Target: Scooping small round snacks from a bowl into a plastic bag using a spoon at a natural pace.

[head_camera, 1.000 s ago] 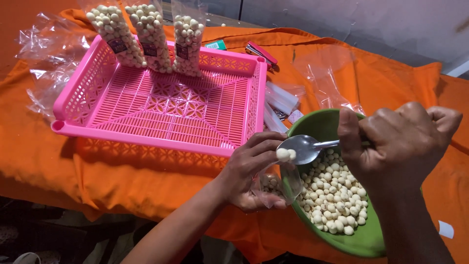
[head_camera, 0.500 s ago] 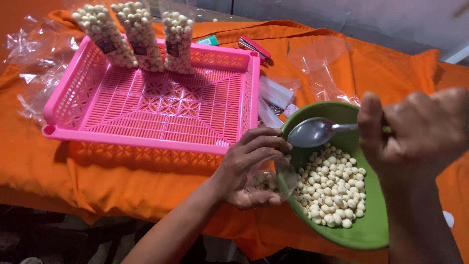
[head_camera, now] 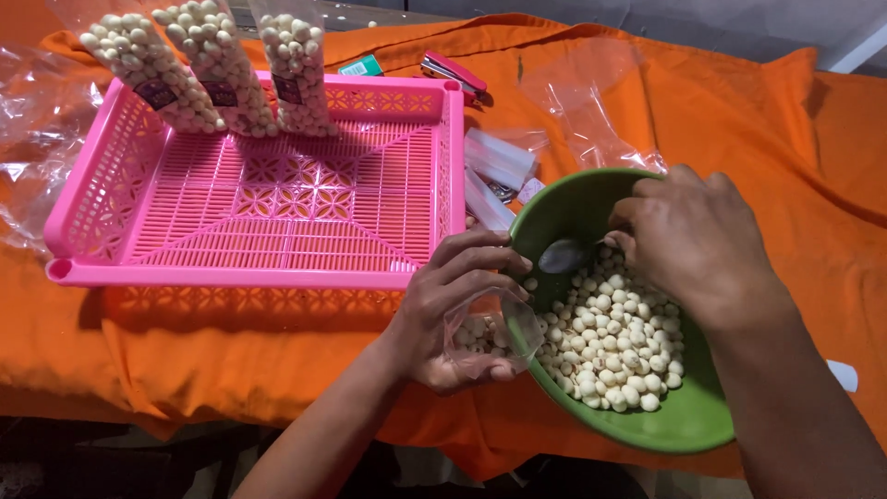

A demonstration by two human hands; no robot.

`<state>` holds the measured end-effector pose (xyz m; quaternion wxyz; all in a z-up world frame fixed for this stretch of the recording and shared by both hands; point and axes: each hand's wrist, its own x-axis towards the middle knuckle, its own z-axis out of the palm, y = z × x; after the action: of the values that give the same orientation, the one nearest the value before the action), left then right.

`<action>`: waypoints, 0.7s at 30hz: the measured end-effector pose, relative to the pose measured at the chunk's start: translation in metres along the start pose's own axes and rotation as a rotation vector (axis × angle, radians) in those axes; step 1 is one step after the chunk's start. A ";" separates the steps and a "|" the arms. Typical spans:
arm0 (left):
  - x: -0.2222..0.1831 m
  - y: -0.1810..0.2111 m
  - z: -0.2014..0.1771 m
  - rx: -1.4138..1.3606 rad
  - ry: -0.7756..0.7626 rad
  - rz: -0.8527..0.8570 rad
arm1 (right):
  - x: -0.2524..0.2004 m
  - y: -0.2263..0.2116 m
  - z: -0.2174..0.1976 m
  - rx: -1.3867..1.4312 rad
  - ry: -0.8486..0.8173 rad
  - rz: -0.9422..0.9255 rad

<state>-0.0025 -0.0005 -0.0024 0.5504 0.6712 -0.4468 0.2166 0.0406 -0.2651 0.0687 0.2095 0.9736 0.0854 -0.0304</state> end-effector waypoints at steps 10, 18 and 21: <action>0.000 0.000 0.000 0.003 0.003 0.005 | 0.007 -0.010 0.004 0.136 -0.038 -0.201; 0.001 0.001 0.000 0.000 -0.003 -0.001 | 0.010 -0.005 0.005 0.260 -0.039 -0.189; 0.002 0.002 -0.002 0.009 -0.010 -0.003 | 0.004 -0.004 -0.011 0.310 -0.066 -0.070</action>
<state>-0.0027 0.0004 0.0002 0.5455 0.6755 -0.4474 0.2143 0.0445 -0.2563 0.0768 0.0582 0.9892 0.1066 -0.0825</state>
